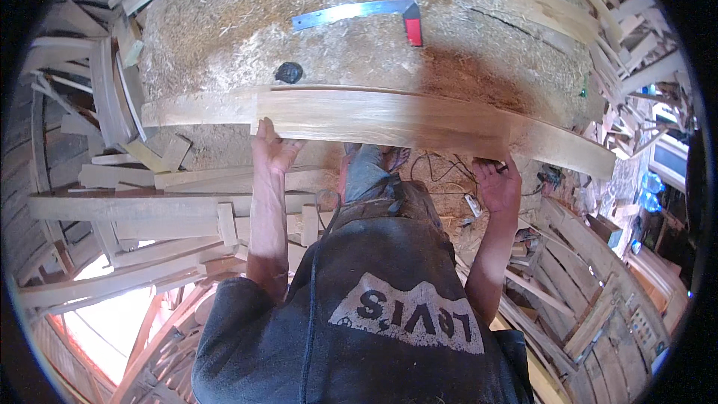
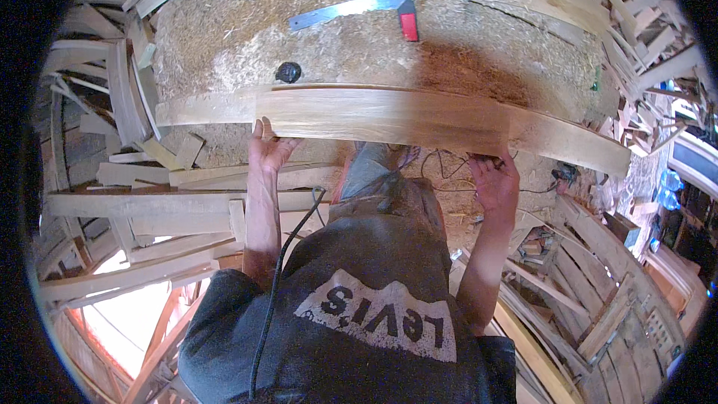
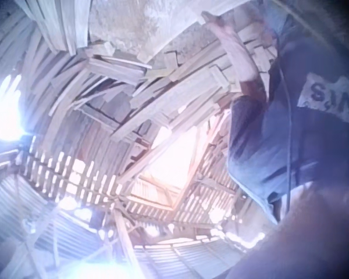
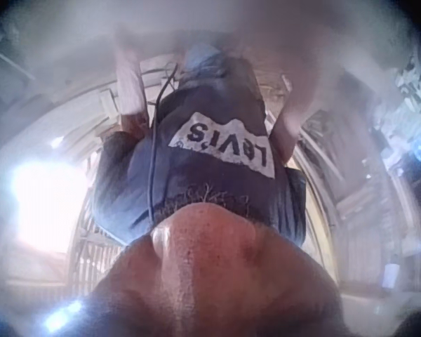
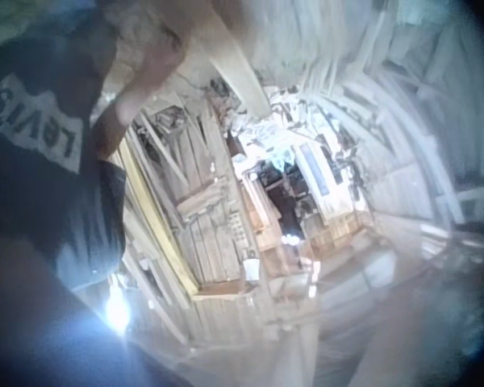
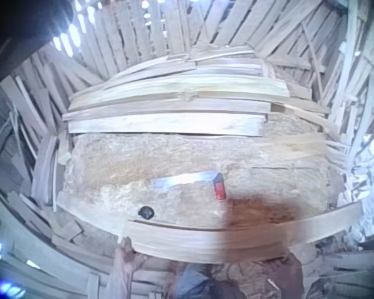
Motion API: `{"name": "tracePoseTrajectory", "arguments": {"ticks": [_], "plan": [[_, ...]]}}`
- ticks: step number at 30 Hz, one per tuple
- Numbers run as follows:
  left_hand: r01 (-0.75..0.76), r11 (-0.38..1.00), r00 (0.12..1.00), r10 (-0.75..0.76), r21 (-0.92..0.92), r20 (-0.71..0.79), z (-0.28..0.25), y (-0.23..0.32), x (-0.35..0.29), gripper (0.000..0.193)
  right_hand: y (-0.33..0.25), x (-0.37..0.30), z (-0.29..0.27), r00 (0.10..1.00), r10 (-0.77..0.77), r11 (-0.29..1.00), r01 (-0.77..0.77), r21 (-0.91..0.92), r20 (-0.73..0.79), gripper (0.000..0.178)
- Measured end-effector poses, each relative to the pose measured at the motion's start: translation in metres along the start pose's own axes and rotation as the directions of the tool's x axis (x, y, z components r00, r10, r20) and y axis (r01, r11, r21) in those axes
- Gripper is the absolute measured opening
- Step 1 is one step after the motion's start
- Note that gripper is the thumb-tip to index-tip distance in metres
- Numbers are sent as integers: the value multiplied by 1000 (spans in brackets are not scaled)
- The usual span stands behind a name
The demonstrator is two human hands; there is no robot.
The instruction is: The person measures a curved wooden plank using a tape measure and marks it with a pencil. They then use a try square to draw straight lines across the plank's width at specific intervals. The person stacks the marked plank with other similar pieces.
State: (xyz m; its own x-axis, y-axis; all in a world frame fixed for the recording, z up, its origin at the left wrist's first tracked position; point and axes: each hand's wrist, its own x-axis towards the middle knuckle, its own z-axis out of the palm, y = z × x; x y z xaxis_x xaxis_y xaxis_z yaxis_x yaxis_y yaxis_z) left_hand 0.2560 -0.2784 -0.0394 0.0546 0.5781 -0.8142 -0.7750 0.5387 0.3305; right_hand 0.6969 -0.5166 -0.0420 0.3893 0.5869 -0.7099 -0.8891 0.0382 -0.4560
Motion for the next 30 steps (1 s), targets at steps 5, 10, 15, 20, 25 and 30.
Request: {"name": "tracePoseTrajectory", "arguments": {"ticks": [5,10,15,20,25,30], "plan": [[-448,858,894,431,249,125,-27,28,7,84,-10,-7,-19,845,-533,529,369,-764,38,85],[-657,-553,448,261,513,855,-79,84,35,103,-34,-5,8,793,-267,-331,458,-825,547,91],[-698,-591,458,65,404,886,-92,87,63,94,-9,28,-48,738,-458,-157,481,-863,494,43],[-559,602,784,159,570,600,-90,74,64,83,-3,36,-61,664,-544,-285,429,-857,513,37],[-711,268,695,133,650,706,-104,73,65,79,-12,37,-68,719,-495,-213,444,-871,488,37],[-586,213,810,169,782,561,-116,83,81,75,-24,45,-86,749,-438,-193,462,-865,498,33]]}}
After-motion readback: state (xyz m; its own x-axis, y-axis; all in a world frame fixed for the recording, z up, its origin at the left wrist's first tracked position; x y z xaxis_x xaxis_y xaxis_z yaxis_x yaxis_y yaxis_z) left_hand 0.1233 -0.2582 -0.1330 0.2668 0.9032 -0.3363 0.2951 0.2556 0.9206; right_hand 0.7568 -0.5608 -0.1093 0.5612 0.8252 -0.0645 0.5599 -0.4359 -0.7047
